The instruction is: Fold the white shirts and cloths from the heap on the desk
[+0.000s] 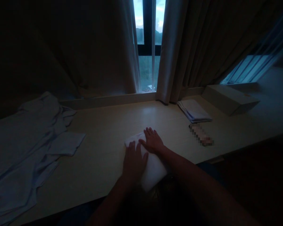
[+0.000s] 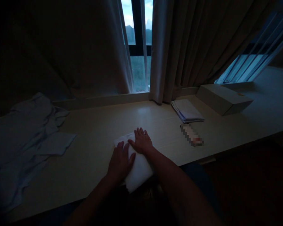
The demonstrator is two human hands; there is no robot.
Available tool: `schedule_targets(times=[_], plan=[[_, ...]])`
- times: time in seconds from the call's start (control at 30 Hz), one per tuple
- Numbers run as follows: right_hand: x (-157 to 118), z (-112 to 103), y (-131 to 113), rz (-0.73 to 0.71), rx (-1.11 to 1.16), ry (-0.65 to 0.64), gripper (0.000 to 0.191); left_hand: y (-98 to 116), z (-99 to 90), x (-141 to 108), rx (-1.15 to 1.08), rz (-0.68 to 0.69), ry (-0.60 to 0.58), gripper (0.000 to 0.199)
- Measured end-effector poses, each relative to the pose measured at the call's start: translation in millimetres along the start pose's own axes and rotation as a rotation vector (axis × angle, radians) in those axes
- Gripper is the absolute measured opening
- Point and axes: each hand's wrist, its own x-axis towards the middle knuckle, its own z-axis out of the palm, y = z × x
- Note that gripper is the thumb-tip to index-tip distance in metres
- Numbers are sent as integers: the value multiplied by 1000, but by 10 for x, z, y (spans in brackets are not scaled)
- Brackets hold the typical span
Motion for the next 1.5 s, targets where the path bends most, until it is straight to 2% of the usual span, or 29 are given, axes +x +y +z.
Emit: schedule_targets(times=[0.13, 0.33, 0.57, 0.7, 0.8, 0.93, 1.07, 1.2, 1.37, 1.5], plan=[[31, 27, -18, 73, -4, 38, 78, -217, 116, 313, 43, -85, 12, 77], [128, 50, -54, 200, 6, 78, 77, -387, 184, 515, 80, 5, -16, 76], [193, 91, -25, 206, 18, 85, 77, -416, 178, 584, 69, 14, -17, 74], [212, 11, -57, 211, 14, 43, 76, -388, 165, 566, 73, -3, -34, 69], [82, -73, -162, 147, -2, 42, 72, -385, 163, 570, 99, -5, -40, 65], [-339, -79, -246, -35, -5, 93, 63, -402, 183, 582, 134, 7, -45, 64], [-647, -39, -126, -4, 16, 74, 61, -381, 168, 579, 159, 3, -72, 69], [-666, -36, -21, 22, 37, 83, 63, -344, 125, 572, 186, -15, -92, 68], [-652, -41, -53, 31, 45, 122, 62, -316, 106, 584, 178, -33, -72, 69], [-674, -42, -64, 42, 44, 142, 63, -269, 114, 431, 145, -89, -11, 68]])
